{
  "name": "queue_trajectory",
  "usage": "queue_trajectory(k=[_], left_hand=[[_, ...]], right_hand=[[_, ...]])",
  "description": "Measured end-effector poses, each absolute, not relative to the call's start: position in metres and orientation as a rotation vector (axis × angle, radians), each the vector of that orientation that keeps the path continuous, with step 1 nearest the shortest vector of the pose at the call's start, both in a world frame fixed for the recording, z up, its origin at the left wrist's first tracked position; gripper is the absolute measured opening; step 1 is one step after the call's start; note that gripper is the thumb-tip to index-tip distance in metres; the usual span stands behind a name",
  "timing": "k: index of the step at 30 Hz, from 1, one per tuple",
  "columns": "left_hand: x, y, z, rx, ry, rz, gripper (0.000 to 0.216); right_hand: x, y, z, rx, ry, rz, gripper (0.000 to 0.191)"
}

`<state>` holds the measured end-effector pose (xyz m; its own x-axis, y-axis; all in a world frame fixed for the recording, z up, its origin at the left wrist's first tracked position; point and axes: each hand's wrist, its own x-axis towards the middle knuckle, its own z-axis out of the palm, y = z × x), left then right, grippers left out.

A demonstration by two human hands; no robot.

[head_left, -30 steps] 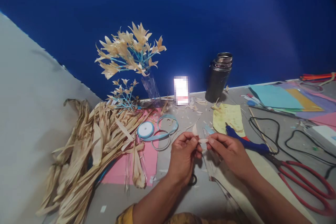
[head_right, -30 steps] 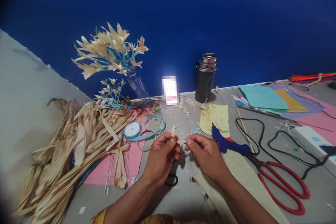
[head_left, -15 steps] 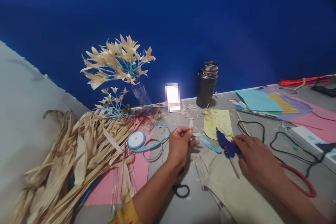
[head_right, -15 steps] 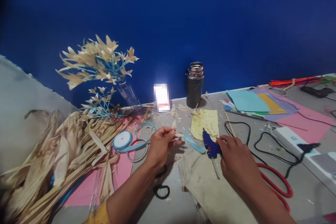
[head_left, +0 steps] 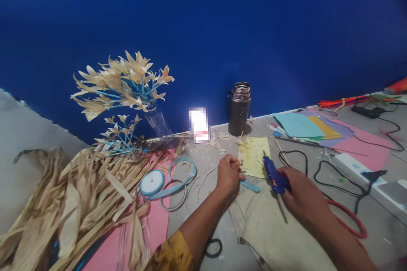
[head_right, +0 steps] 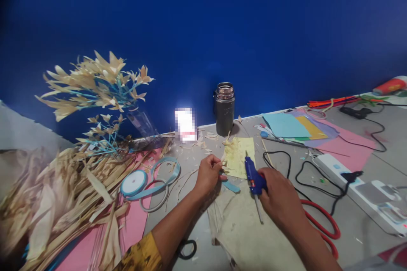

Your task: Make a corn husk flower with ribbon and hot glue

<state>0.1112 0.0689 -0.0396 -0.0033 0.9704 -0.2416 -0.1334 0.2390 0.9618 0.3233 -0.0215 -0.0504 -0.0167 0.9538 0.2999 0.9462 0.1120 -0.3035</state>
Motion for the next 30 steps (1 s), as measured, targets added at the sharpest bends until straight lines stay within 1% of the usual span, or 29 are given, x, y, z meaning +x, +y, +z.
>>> queue_trajectory(k=[3, 5, 11, 15, 19, 25, 30], left_hand=[[0.110, 0.070, -0.039, 0.894, 1.212, 1.114, 0.021], [0.109, 0.072, -0.038, 0.863, 1.187, 1.127, 0.021], [0.103, 0.075, -0.037, 0.726, 1.102, 1.155, 0.031], [0.105, 0.072, -0.036, 0.620, 1.014, 1.133, 0.040], [0.107, 0.071, -0.034, 0.520, 0.907, 1.092, 0.046], [0.106, 0.072, -0.035, 0.436, 0.841, 1.094, 0.044], [0.106, 0.071, -0.033, 0.406, 0.820, 1.118, 0.042]], right_hand=[[0.327, -0.022, -0.049, -1.783, -1.783, -0.012, 0.032], [0.324, -0.022, -0.049, -1.695, -1.757, 0.022, 0.030], [0.306, -0.020, -0.059, -1.369, -2.023, 0.067, 0.024], [0.300, -0.020, -0.059, -1.425, -2.137, 0.145, 0.021], [0.296, -0.021, -0.054, -1.462, -2.200, 0.124, 0.020], [0.294, -0.021, -0.053, -1.546, -2.161, 0.011, 0.022], [0.293, -0.024, -0.056, -1.551, -2.230, -0.010, 0.019]])
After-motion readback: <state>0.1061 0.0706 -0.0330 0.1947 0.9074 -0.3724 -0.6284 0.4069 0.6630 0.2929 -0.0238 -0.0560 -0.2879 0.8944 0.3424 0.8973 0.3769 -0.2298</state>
